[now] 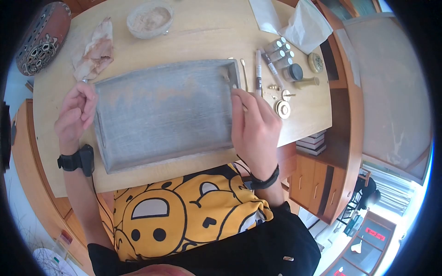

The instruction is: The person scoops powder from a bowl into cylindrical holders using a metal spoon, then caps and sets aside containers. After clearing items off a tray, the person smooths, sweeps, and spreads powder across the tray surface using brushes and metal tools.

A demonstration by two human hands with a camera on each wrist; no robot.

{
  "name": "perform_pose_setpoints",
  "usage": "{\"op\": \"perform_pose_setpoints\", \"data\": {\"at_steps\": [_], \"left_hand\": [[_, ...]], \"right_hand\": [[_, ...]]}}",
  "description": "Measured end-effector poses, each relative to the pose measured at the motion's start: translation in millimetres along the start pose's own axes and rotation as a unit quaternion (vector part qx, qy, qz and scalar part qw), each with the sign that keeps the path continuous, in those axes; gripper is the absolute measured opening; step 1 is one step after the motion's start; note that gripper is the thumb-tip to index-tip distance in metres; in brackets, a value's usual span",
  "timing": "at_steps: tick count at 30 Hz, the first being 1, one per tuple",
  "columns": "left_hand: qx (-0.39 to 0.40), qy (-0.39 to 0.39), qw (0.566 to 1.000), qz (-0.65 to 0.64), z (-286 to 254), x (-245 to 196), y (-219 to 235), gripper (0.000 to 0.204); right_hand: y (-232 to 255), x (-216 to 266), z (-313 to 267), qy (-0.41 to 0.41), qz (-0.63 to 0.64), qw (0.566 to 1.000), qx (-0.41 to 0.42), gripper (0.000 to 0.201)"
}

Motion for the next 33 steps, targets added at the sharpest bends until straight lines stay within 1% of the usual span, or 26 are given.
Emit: {"op": "perform_pose_setpoints", "data": {"at_steps": [2, 3, 4, 6, 7, 8, 10, 11, 12, 14, 15, 16, 18, 19, 20, 22, 23, 24, 26, 27, 28, 30, 31, 32, 33], "left_hand": [[-0.001, 0.002, 1.000, 0.002, 1, -1, -1, 0.054], [0.002, -0.001, 1.000, -0.007, 1, -1, -1, 0.051], [0.005, -0.002, 1.000, -0.017, 1, -1, -1, 0.050], [0.003, -0.005, 1.000, -0.019, 2, -1, -1, 0.049], [0.001, -0.006, 1.000, -0.022, 1, 0, -1, 0.049], [0.000, -0.004, 1.000, -0.022, 0, 1, -1, 0.049], [0.006, -0.016, 1.000, -0.026, 2, -1, -1, 0.048], [0.009, -0.018, 0.999, -0.024, 3, -1, 0, 0.048], [0.008, -0.020, 0.999, -0.028, 3, 0, 1, 0.047], [0.010, -0.018, 0.999, -0.029, 2, 2, -1, 0.047], [0.003, -0.018, 0.999, -0.028, 2, 2, 0, 0.047], [-0.004, -0.018, 0.999, -0.027, 1, 0, 1, 0.047], [-0.004, -0.008, 1.000, -0.017, 0, 0, 2, 0.048], [-0.005, 0.004, 1.000, -0.011, 0, 2, 2, 0.051], [-0.007, 0.003, 1.000, -0.012, 0, 2, 3, 0.051], [0.002, 0.001, 1.000, -0.015, 0, 2, 1, 0.051], [0.006, 0.003, 1.000, -0.012, 0, 2, 0, 0.051], [0.000, 0.004, 1.000, -0.009, -1, 2, 2, 0.051], [-0.002, 0.001, 1.000, -0.002, 0, 0, 1, 0.050], [-0.006, -0.001, 1.000, -0.005, 1, 0, 1, 0.050], [-0.010, -0.001, 1.000, -0.010, 1, 0, 1, 0.050], [-0.004, -0.003, 1.000, -0.025, 2, 0, -2, 0.048], [-0.001, -0.004, 0.999, -0.041, 0, 0, -3, 0.047], [-0.003, -0.004, 0.999, -0.042, -1, 0, -2, 0.047], [0.002, -0.003, 0.999, -0.039, -1, -1, -2, 0.046]], "right_hand": [[-14, 8, 1, 0.098, -0.035, 0.994, 0.018, 0.021], [-21, 19, -1, 0.121, 0.018, 0.992, 0.044, 0.020], [-20, 22, -3, 0.121, 0.018, 0.992, 0.043, 0.020], [-18, 25, -5, 0.117, 0.063, 0.991, 0.034, 0.020], [-9, 18, -5, 0.097, 0.038, 0.995, 0.005, 0.020], [-10, 17, -4, 0.097, 0.039, 0.995, 0.007, 0.020], [-9, -1, 1, 0.007, -0.015, 1.000, -0.021, 0.019], [-14, 11, 3, 0.053, -0.023, 0.998, -0.015, 0.017], [-18, 16, 5, 0.053, -0.024, 0.998, -0.017, 0.017], [-34, 39, 3, 0.139, 0.032, 0.989, 0.032, 0.016], [-36, 46, 4, 0.151, 0.064, 0.986, 0.043, 0.015], [-33, 45, 1, 0.150, 0.066, 0.986, 0.040, 0.015], [-12, 31, -3, 0.087, 0.091, 0.992, -0.010, 0.013], [-3, 27, -1, 0.063, 0.065, 0.995, -0.033, 0.011], [-4, 26, 1, 0.065, 0.065, 0.995, -0.031, 0.011], [-2, 13, 5, 0.022, -0.008, 0.997, -0.069, 0.012], [-8, 17, 10, 0.052, -0.017, 0.996, -0.070, 0.013], [-12, 18, 10, 0.051, -0.016, 0.996, -0.076, 0.013], [-31, 40, 11, 0.158, 0.023, 0.987, -0.010, 0.015], [-34, 48, 11, 0.166, 0.046, 0.985, -0.002, 0.016], [-30, 47, 9, 0.166, 0.045, 0.985, -0.005, 0.016], [-14, 39, 5, 0.140, 0.043, 0.989, -0.033, 0.016], [-4, 32, 5, 0.091, 0.036, 0.994, -0.048, 0.014], [-4, 31, 7, 0.092, 0.037, 0.994, -0.046, 0.014], [-1, 23, 10, 0.058, 0.010, 0.996, -0.069, 0.013]]}}
Point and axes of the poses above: each hand's wrist, its own z-axis towards the middle knuckle, its own y-axis out of the back of the hand, x = y × z, the point moved 8 cm from there along z, towards the middle knuckle, and after that the axes turned 12 degrees about z, right-handed, at the moved point
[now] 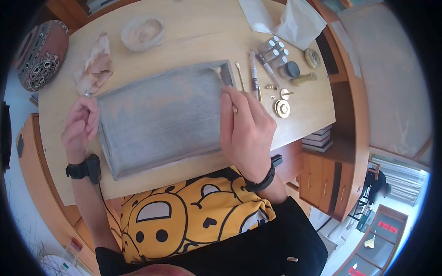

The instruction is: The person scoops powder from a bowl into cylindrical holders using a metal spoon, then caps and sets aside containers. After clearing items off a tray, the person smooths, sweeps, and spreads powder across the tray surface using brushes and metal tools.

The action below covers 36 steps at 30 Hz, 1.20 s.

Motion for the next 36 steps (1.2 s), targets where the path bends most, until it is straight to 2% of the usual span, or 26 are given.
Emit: {"op": "perform_pose_setpoints", "data": {"at_steps": [1, 3, 5, 7, 11, 13, 14, 15, 17, 18, 21, 22, 23, 25, 27, 29, 31, 33, 34, 36], "left_hand": [[0.006, 0.001, 1.000, 0.003, 1, 0, -1, 0.046], [0.006, -0.002, 1.000, 0.003, 2, -1, -2, 0.046], [0.005, -0.002, 1.000, 0.004, 1, -1, -2, 0.046], [-0.006, 0.000, 1.000, 0.009, 0, -1, 0, 0.045], [-0.003, 0.000, 1.000, -0.006, -1, 2, 1, 0.045], [0.013, -0.009, 1.000, -0.004, 1, 1, 1, 0.044], [0.014, -0.009, 1.000, -0.003, 0, 1, 0, 0.044], [0.009, -0.007, 1.000, -0.006, 0, 1, 1, 0.044], [0.004, -0.008, 1.000, -0.005, 1, 0, 1, 0.044], [0.003, -0.009, 1.000, -0.007, 2, 0, 1, 0.044], [0.005, -0.006, 1.000, -0.011, 1, 1, 2, 0.045], [0.006, -0.005, 1.000, -0.014, 0, 1, 2, 0.045], [0.003, -0.006, 1.000, -0.015, 0, 1, 2, 0.045], [0.004, -0.001, 1.000, -0.016, 1, 0, 1, 0.045], [0.005, -0.004, 1.000, -0.011, 2, -1, -1, 0.045], [-0.001, -0.006, 1.000, -0.008, 1, -1, 0, 0.045], [0.004, -0.002, 1.000, -0.005, 0, 0, 1, 0.045], [-0.004, -0.002, 1.000, 0.005, 0, 0, 2, 0.047], [-0.010, 0.000, 1.000, 0.016, -2, 2, 2, 0.049], [-0.006, 0.001, 1.000, 0.015, -1, 3, 3, 0.049]], "right_hand": [[3, -7, 2, -0.032, -0.031, 0.999, -0.023, 0.013], [-6, -3, 6, -0.028, -0.033, 0.999, -0.009, 0.013], [-23, 17, 6, 0.050, 0.054, 0.996, 0.053, 0.013], [-22, 27, 5, 0.075, 0.087, 0.992, 0.055, 0.013], [4, 8, 1, 0.038, 0.073, 0.996, 0.029, 0.011], [12, -9, 6, -0.022, -0.028, 0.999, -0.015, 0.010], [8, -16, 9, -0.042, -0.032, 0.998, -0.014, 0.011], [7, -15, 11, -0.041, -0.033, 0.998, -0.017, 0.011], [-10, -5, 15, 0.011, 0.006, 0.998, 0.057, 0.011], [-14, 3, 13, 0.007, 0.070, 0.994, 0.088, 0.011], [-4, 6, 8, 0.004, 0.096, 0.994, 0.060, 0.010], [3, 0, 8, -0.035, 0.068, 0.996, 0.040, 0.009], [2, -1, 10, -0.033, 0.068, 0.996, 0.042, 0.009], [2, -8, 14, -0.049, -0.029, 0.998, 0.033, 0.012], [-7, 0, 15, -0.029, -0.041, 0.998, 0.042, 0.013], [-21, 22, 13, 0.048, 0.102, 0.988, 0.109, 0.013], [-17, 28, 10, 0.054, 0.111, 0.985, 0.121, 0.014], [5, 7, 7, -0.017, 0.079, 0.995, 0.058, 0.017], [10, -5, 6, -0.081, 0.050, 0.995, 0.040, 0.018], [-1, -14, 3, -0.065, 0.017, 0.996, 0.057, 0.019]]}}
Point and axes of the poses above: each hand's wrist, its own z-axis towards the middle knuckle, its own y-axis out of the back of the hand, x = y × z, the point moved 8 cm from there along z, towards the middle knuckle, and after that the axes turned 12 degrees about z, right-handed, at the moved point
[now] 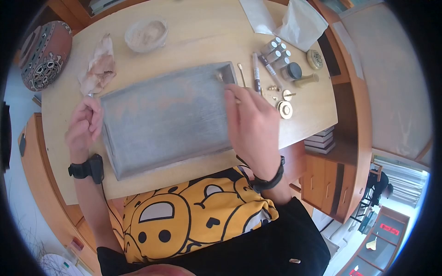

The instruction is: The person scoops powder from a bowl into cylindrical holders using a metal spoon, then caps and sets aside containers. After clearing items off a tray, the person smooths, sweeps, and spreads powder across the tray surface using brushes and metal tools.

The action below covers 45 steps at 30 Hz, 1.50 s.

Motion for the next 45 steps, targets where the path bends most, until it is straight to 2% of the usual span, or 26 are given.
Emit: {"op": "perform_pose_setpoints", "data": {"at_steps": [1, 2, 3, 5, 7, 9, 10, 11, 14, 17, 18, 19, 21, 23, 25, 27, 29, 30, 31, 34, 37, 38, 41, 42, 45], "left_hand": [[0.006, -0.003, 1.000, 0.002, 1, -1, -1, 0.049], [0.006, -0.006, 1.000, 0.004, 1, -2, -1, 0.049], [0.000, -0.006, 1.000, 0.003, 1, -2, 0, 0.050], [-0.003, -0.005, 1.000, 0.004, 2, -2, 0, 0.050], [-0.010, -0.007, 1.000, -0.001, 1, -2, 0, 0.050], [-0.008, -0.006, 1.000, -0.003, 0, -2, 0, 0.049], [-0.005, -0.008, 1.000, -0.002, 1, -3, -1, 0.049], [-0.004, -0.010, 1.000, -0.002, 1, -4, -1, 0.049], [0.001, -0.006, 1.000, -0.001, 2, -2, -2, 0.048], [-0.001, -0.009, 1.000, -0.002, 1, -3, -1, 0.048], [-0.001, -0.007, 1.000, -0.002, 1, -3, -2, 0.048], [-0.001, -0.005, 1.000, -0.002, 1, -3, -2, 0.047], [0.001, -0.009, 1.000, -0.002, 1, -3, -1, 0.047], [0.007, -0.012, 1.000, 0.000, 1, -2, -2, 0.047], [0.004, -0.007, 1.000, -0.003, 1, -1, 0, 0.046], [0.011, -0.014, 1.000, -0.019, 2, -1, 0, 0.044], [0.018, -0.019, 0.999, -0.039, 1, 1, -1, 0.041], [0.018, -0.020, 0.999, -0.033, 1, 0, -1, 0.041], [0.019, -0.022, 0.999, -0.027, 1, -1, -1, 0.041], [0.019, -0.020, 0.999, -0.036, 1, 1, 0, 0.040], [0.016, -0.018, 0.999, -0.030, 0, 1, 0, 0.041], [0.016, -0.017, 0.999, -0.031, 0, 0, 0, 0.041], [0.009, -0.018, 1.000, -0.019, 0, -4, -1, 0.042], [0.010, -0.015, 1.000, -0.023, 0, -2, 0, 0.042], [0.014, -0.012, 1.000, -0.023, 1, -1, 0, 0.043]], "right_hand": [[-4, -1, 0, 0.015, -0.034, 0.999, 0.011, 0.021], [-14, 9, 0, 0.053, -0.014, 0.998, 0.041, 0.025], [-19, 15, 1, 0.055, -0.014, 0.998, 0.038, 0.025], [-29, 36, -4, 0.128, 0.062, 0.986, 0.086, 0.025], [-20, 35, -8, 0.118, 0.065, 0.988, 0.073, 0.023], [-2, 14, -7, 0.025, 0.023, 0.999, 0.013, 0.022], [-3, 6, -8, -0.009, 0.003, 1.000, 0.017, 0.022], [-6, 3, -9, -0.008, 0.003, 1.000, 0.016, 0.022], [-27, 26, -15, 0.097, 0.056, 0.991, 0.071, 0.020], [-16, 28, -20, 0.114, 0.071, 0.990, 0.035, 0.020], [-5, 18, -20, 0.054, 0.047, 0.997, 0.015, 0.020], [-1, 15, -22, 0.054, 0.047, 0.997, 0.017, 0.020], [6, 0, -27, 0.001, -0.042, 0.999, -0.008, 0.020], [-5, 6, -31, 0.024, -0.058, 0.998, 0.005, 0.020], [-17, 25, -33, 0.117, 0.040, 0.992, 0.039, 0.018], [-6, 28, -35, 0.116, 0.037, 0.992, 0.020, 0.019], [13, 9, -39, 0.011, -0.030, 0.999, -0.026, 0.021], [12, 0, -42, -0.024, -0.046, 0.999, -0.011, 0.021], [10, -1, -44, -0.024, -0.047, 0.999, -0.011, 0.021], [-8, 21, -41, 0.079, 0.018, 0.996, 0.034, 0.016], [7, 21, -46, 0.072, -0.024, 0.997, -0.018, 0.017], [15, 13, -48, 0.022, -0.047, 0.998, -0.034, 0.017], [10, 9, -50, -0.010, -0.082, 0.997, -0.006, 0.018], [4, 17, -48, 0.037, -0.047, 0.998, 0.005, 0.018], [-2, 36, -44, 0.080, 0.008, 0.997, 0.010, 0.008]]}}
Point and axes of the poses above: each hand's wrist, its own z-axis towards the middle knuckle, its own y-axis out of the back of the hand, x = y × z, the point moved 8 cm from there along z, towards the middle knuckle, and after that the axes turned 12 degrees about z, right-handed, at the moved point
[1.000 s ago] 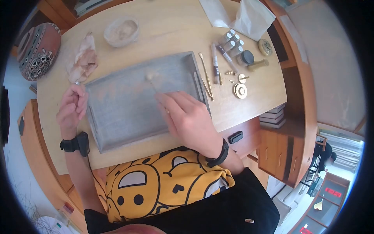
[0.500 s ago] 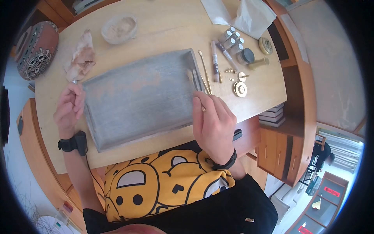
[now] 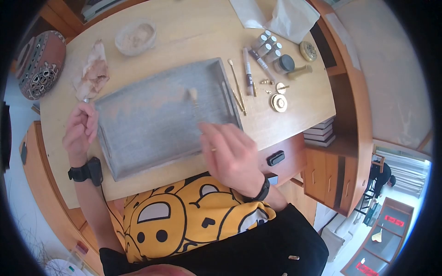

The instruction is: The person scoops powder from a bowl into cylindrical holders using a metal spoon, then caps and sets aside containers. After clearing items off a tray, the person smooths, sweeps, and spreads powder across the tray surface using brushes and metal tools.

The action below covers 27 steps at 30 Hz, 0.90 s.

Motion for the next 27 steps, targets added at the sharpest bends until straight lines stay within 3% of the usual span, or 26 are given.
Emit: {"op": "perform_pose_setpoints", "data": {"at_steps": [1, 2, 4, 6, 8, 10, 12, 14, 16, 17, 21, 26, 27], "left_hand": [[-0.001, -0.003, 1.000, 0.004, -1, 0, 1, 0.043], [-0.005, -0.003, 1.000, 0.001, -2, 0, 1, 0.043], [0.000, 0.005, 1.000, 0.008, -1, 0, 1, 0.044], [0.001, 0.002, 1.000, 0.007, 0, 0, 1, 0.044], [-0.006, 0.005, 1.000, 0.002, -2, 2, 0, 0.045], [-0.010, 0.002, 1.000, 0.018, -1, 0, 0, 0.046], [-0.012, 0.005, 1.000, 0.014, -2, 1, 1, 0.047], [-0.012, 0.009, 1.000, 0.013, -1, 2, 2, 0.048], [-0.014, 0.003, 1.000, 0.019, -1, 0, 0, 0.048], [-0.016, 0.004, 1.000, 0.019, -1, -1, 0, 0.048], [-0.013, 0.003, 1.000, 0.019, 0, -1, 1, 0.048], [-0.007, -0.002, 1.000, 0.026, 0, -1, 0, 0.047], [-0.013, -0.002, 1.000, 0.025, 0, -1, 0, 0.047]], "right_hand": [[7, -7, -8, 0.008, -0.028, 0.999, -0.019, 0.020], [10, -9, -11, 0.010, -0.028, 0.999, -0.015, 0.020], [18, -24, -13, -0.075, -0.095, 0.992, -0.036, 0.021], [4, -22, -9, -0.074, -0.093, 0.993, -0.010, 0.021], [-12, -6, -1, 0.017, 0.050, 0.998, 0.033, 0.019], [-2, 1, -4, 0.037, 0.025, 0.999, 0.017, 0.020], [16, -22, -14, -0.103, -0.061, 0.993, -0.014, 0.022], [11, -25, -11, -0.099, -0.073, 0.992, -0.005, 0.020], [-7, -7, -3, 0.001, -0.005, 1.000, 0.030, 0.015], [-13, -3, -1, 0.009, 0.039, 0.999, 0.037, 0.013], [20, -9, -6, -0.052, -0.044, 0.996, -0.053, 0.007], [1, -8, -6, -0.041, -0.081, 0.995, 0.037, 0.017], [-4, 2, -1, -0.001, -0.034, 0.999, 0.041, 0.018]]}}
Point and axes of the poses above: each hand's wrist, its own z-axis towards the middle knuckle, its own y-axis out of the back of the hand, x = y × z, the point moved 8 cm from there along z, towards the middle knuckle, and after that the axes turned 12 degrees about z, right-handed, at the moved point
